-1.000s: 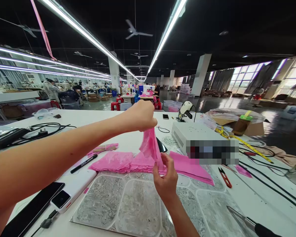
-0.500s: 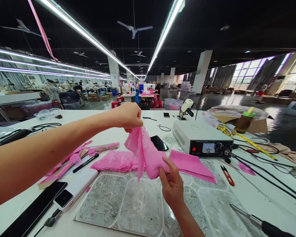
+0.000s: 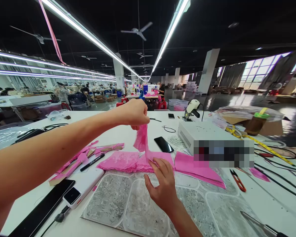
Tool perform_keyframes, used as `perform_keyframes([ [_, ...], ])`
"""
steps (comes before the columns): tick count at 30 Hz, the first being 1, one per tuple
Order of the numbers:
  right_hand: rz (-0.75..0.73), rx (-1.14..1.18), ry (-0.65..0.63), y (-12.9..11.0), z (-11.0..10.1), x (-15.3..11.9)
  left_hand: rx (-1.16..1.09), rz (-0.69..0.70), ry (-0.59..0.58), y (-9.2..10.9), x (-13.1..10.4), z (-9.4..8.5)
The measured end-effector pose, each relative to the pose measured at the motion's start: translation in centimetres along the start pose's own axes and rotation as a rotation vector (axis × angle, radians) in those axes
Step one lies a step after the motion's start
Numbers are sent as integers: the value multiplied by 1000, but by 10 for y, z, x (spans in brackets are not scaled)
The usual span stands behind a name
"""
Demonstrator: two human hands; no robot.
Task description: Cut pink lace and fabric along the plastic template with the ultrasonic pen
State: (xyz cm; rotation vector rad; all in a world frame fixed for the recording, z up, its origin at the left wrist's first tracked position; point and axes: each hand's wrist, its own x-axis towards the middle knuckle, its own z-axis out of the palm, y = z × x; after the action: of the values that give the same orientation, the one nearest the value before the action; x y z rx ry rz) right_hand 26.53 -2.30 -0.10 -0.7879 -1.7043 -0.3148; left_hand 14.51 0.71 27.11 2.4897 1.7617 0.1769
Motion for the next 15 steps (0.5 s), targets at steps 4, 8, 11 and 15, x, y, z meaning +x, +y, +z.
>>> perform_keyframes([
  [4,19,-91,60,4,9,0,-2,17,35,5,1,-1],
  [8,55,-138,126,7,17,4,-13,20,69,11,1,-1],
  [11,92,-143,152,4,21,6,-19,21,92,14,2,0],
  [15,172,-131,169,-5,23,5,-34,31,106,17,5,0],
])
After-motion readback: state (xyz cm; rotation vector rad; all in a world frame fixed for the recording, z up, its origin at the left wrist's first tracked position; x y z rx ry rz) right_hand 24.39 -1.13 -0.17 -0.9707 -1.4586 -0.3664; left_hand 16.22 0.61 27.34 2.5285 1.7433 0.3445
